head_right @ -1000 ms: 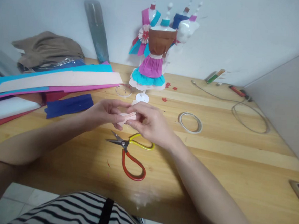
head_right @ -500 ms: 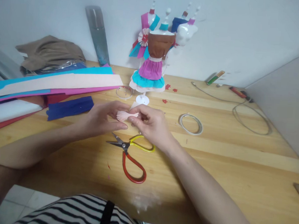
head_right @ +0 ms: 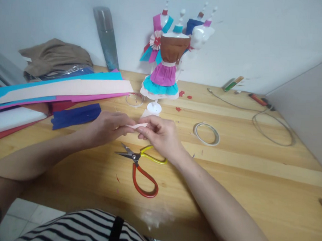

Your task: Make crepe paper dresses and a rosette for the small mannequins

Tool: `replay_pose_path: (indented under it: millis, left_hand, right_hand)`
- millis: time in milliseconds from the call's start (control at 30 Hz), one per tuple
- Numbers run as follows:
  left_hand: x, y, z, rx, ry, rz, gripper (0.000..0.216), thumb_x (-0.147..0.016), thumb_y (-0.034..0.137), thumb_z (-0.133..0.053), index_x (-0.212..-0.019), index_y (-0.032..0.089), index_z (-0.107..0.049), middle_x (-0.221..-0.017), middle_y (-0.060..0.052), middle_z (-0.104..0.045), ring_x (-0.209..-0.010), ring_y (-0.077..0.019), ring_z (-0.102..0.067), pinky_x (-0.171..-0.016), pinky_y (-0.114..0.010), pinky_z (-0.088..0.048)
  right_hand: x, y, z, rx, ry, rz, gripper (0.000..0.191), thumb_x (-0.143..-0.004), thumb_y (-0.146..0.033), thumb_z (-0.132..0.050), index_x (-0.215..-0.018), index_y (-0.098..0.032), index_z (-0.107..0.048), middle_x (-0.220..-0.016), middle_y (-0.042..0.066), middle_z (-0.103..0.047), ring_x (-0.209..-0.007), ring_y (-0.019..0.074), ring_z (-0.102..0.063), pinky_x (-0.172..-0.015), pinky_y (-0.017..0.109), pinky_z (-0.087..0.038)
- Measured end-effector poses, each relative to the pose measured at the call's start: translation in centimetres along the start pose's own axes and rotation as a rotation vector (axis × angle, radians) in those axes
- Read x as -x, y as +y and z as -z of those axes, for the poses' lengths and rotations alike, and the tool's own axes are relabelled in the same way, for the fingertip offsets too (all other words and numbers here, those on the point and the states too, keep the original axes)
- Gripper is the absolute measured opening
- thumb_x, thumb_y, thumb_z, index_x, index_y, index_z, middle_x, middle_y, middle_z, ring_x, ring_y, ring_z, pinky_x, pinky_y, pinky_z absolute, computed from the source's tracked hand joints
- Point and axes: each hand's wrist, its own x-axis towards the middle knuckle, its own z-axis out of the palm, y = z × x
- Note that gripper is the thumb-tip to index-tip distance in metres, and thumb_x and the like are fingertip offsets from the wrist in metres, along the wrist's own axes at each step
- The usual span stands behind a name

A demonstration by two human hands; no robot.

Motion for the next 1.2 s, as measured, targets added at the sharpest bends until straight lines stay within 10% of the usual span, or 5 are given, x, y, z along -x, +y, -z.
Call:
replay_pose_path:
  millis: [367,633,1200]
  left_hand:
    - [-0.7,0.1,-0.1,0.883,-0.208,0.365,0.033,-0.066,0.03,-0.084,-0.089,0.011,-0.071,-0.072,-0.004,-0.072,-0.061,-0.0122,-0.066,-0.06,-0.022,-0.053]
    - [-0.7,-0.2,-0.2,1.013,-0.234,0.501,0.026,-0.068,0.029,-0.087,-0.077,0.01,-0.071,-0.064,-0.004,-0.071,-0.056,-0.0109,-0.066,-0.058,-0.022,-0.057]
    - [-0.3,0.2,-1.3,0.957,0.083,0.282,0.026,-0.067,0.023,-0.084,-0.086,0.012,-0.07,-0.069,-0.003,-0.073,-0.062,-0.0137,-0.071,-0.063,-0.023,-0.059]
  right_hand:
    - [0.2,-0.5,0.5,0.196,0.032,0.165,0.01,-0.089,-0.032,-0.068,-0.088,-0.024,-0.072,-0.066,-0.001,-0.069,-0.054,0.013,-0.062,-0.054,0.029,-0.05]
    - [0.0,-0.1,0.4,0.402,0.082,0.337,0.007,-0.089,-0.03,-0.068,-0.089,-0.025,-0.073,-0.075,0.002,-0.071,-0.064,0.0167,-0.062,-0.064,0.033,-0.049]
    - [0.0,-0.3,-1.0,-0.114,0.098,-0.004,0.016,-0.079,-0.037,-0.076,-0.088,-0.026,-0.068,-0.07,-0.001,-0.071,-0.06,0.0178,-0.068,-0.059,0.034,-0.056]
